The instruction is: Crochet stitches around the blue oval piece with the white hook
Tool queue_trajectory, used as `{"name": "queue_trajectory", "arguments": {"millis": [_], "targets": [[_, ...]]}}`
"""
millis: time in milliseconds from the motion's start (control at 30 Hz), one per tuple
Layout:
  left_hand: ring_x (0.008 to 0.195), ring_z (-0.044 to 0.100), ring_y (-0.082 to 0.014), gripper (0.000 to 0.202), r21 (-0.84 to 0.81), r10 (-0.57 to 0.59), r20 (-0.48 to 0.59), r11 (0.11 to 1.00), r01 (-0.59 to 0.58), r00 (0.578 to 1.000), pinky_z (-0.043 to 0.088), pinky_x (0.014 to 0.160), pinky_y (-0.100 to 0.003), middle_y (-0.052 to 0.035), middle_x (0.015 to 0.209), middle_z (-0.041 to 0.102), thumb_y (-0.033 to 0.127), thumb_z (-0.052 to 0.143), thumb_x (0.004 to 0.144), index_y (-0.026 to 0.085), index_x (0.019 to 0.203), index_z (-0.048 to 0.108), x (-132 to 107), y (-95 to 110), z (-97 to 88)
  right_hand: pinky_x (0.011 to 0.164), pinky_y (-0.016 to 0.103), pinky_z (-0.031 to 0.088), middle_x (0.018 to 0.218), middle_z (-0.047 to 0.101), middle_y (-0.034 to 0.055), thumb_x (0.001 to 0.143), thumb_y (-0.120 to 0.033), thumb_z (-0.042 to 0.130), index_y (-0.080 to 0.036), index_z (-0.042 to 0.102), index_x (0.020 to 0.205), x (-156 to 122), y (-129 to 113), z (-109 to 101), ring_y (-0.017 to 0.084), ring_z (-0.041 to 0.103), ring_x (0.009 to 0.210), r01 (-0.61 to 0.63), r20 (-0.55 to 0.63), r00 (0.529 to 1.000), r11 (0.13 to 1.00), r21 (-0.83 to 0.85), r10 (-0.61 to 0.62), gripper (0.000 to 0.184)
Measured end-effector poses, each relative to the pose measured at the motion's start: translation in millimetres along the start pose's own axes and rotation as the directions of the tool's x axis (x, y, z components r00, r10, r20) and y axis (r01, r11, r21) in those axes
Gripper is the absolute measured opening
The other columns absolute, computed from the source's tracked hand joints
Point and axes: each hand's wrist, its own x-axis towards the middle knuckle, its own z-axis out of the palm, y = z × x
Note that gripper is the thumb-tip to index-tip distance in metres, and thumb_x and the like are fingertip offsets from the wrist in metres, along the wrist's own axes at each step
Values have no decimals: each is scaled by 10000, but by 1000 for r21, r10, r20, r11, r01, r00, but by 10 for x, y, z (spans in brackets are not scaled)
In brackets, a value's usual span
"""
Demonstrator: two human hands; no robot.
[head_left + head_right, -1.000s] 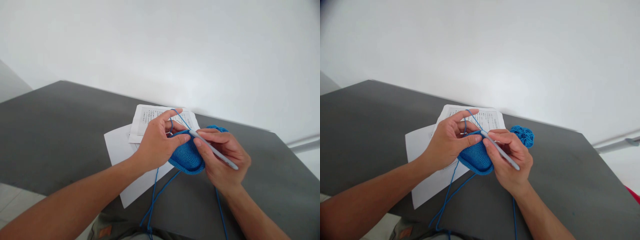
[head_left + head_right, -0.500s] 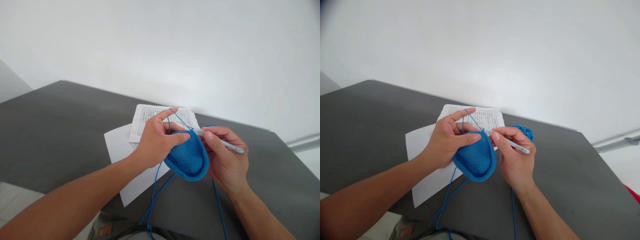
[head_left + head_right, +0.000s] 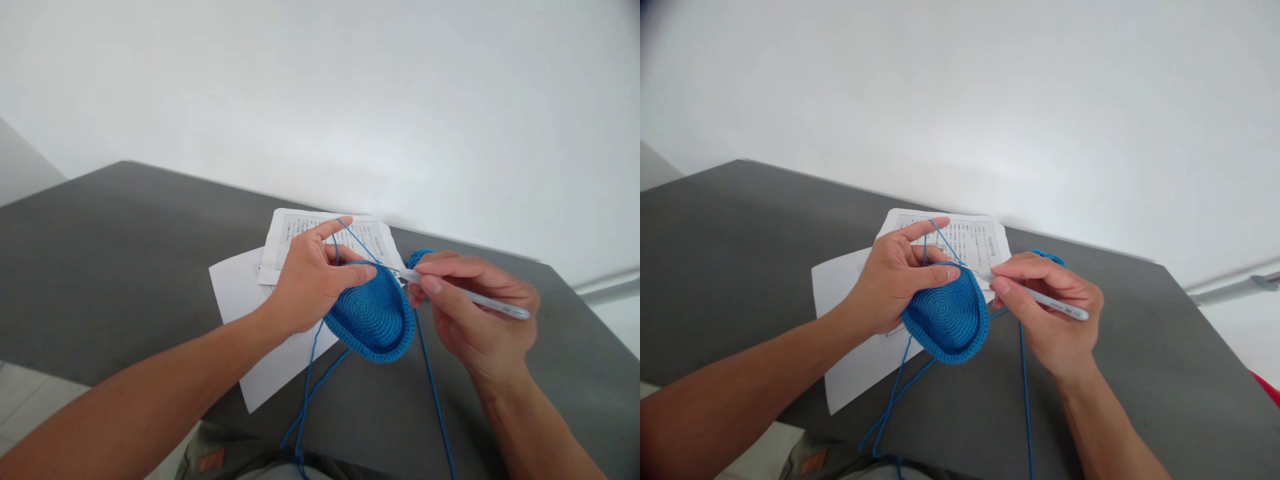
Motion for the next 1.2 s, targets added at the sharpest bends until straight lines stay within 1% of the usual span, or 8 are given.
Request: {"name": "queue_trajectory", "arguments": {"millis": [167, 300, 500, 633, 767, 900, 1067, 1200], "targets": [[586, 598, -123, 952, -2, -10, -5, 1000, 9, 1000, 461, 574, -274, 19, 742, 726, 191, 930, 617, 102, 1470, 518, -3, 9, -4, 522, 318, 514, 772, 752, 11, 830, -89, 800, -294, 843, 964, 43, -43, -57, 169, 659, 653, 134, 54, 990, 987, -89, -129, 248], [586, 599, -121, 951, -11, -11, -14, 1000, 11, 1000, 455, 563, -266, 24, 732, 725, 146, 924, 592, 98, 1458, 534, 5, 3, -10, 554, 361, 522, 762, 760, 13, 818, -76, 797, -302, 845, 982, 71, -83, -78, 205, 669, 696, 192, 104, 979, 966, -172, -176, 283], [579, 595, -119, 941, 21, 20, -29, 1000, -19, 999, 463, 564, -270, 20, 739, 727, 188, 921, 622, 106, 1472, 527, 23, -12, -24, 574, 385, 552, 799, 781, 5, 791, -43, 806, -330, 837, 1010, 71, -91, -62, 222, 704, 717, 291, 127, 956, 918, -269, -265, 362], [586, 602, -129, 953, 45, 37, -36, 998, -36, 999, 470, 564, -275, 11, 738, 730, 194, 912, 626, 97, 1486, 512, 25, -5, -28, 547, 383, 556, 816, 791, 15, 786, -64, 818, -332, 831, 1020, 68, -99, -63, 236, 721, 726, 333, 152, 942, 887, -320, -299, 356], [586, 606, -132, 906, 116, 87, -67, 990, -79, 994, 469, 557, -268, 2, 735, 733, 188, 873, 651, 103, 1484, 526, 21, 5, -18, 526, 372, 551, 828, 787, 27, 791, -86, 823, -316, 828, 1011, 72, -120, -64, 236, 722, 728, 355, 173, 935, 854, -380, -311, 319], [595, 604, -127, 875, 208, 157, -92, 969, -135, 983, 456, 544, -249, -12, 748, 751, 181, 849, 677, 116, 1491, 533, 19, -10, -8, 552, 366, 558, 820, 779, 25, 795, -58, 804, -299, 821, 1037, 79, -128, -49, 226, 719, 734, 407, 211, 913, 825, -391, -350, 342], [590, 603, -127, 785, 329, 298, -115, 912, -247, 948, 479, 566, -255, -10, 753, 770, 158, 802, 732, 159, 1480, 565, 14, -51, 4, 618, 364, 572, 848, 772, 28, 782, -11, 789, -268, 810, 1068, 66, -134, -15, 209, 717, 746, 461, 244, 887, 788, -408, -393, 385], [619, 634, -144, 745, 415, 376, -127, 861, -295, 918, 513, 603, -270, -4, 755, 779, 144, 771, 748, 175, 1468, 584, 23, -73, 11, 625, 342, 566, 851, 755, 38, 765, 26, 784, -227, 802, 1066, 46, -133, 47, 185, 709, 719, 495, 255, 869, 749, -441, -425, 393]]}}
